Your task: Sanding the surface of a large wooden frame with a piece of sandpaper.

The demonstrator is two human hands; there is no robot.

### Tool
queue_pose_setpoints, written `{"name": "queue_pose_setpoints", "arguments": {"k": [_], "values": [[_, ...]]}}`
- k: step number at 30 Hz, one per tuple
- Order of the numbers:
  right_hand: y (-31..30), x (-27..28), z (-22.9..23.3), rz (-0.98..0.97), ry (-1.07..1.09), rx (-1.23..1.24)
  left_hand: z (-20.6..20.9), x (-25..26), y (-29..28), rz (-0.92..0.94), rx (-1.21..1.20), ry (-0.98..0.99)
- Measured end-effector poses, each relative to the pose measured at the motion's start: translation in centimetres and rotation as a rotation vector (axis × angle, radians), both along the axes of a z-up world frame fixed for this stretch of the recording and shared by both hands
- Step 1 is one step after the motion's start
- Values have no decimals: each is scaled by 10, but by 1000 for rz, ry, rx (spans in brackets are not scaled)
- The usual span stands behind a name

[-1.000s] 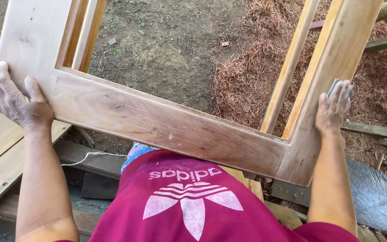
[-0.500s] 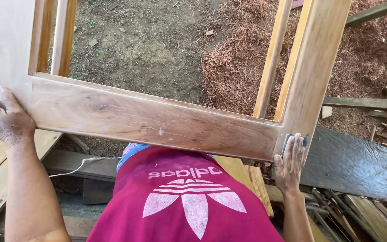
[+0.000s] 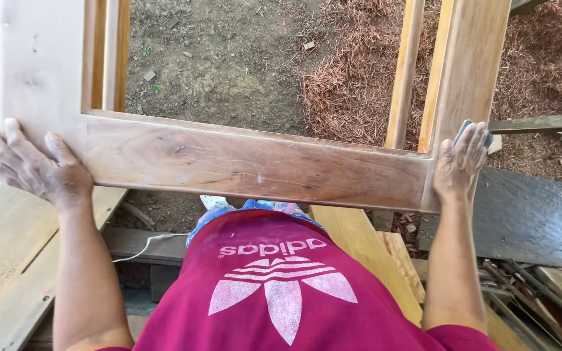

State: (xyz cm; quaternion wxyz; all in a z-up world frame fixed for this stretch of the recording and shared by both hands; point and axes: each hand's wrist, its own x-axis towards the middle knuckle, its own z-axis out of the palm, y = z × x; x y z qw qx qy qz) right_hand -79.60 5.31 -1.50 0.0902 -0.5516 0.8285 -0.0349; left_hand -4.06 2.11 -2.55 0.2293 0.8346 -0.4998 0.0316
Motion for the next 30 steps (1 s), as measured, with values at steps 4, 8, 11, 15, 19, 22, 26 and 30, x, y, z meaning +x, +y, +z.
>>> {"name": "queue_pose_setpoints", "arguments": {"k": [4, 8, 11, 15, 19, 22, 26, 30], "values": [[25, 78, -19, 47, 15, -55, -3, 3, -1, 19, 28, -19], [40, 203, -10, 368, 2, -176, 5, -2, 0, -14, 43, 5], [48, 306, -9, 591, -45, -311, 3, 3, 3, -51, 45, 5], [59, 343, 15, 677, -144, -249, 11, 18, 9, -167, 28, -8], [86, 272, -2, 420, -95, -167, 6, 52, 6, -242, 2, 99], [104, 194, -19, 112, -38, -153, 9, 68, -5, -220, 4, 167], [101, 187, 2, -157, -23, -118, 0, 81, -20, -65, 103, 236], [85, 249, -19, -99, -6, -154, 3, 74, -20, -43, 53, 211]]}}
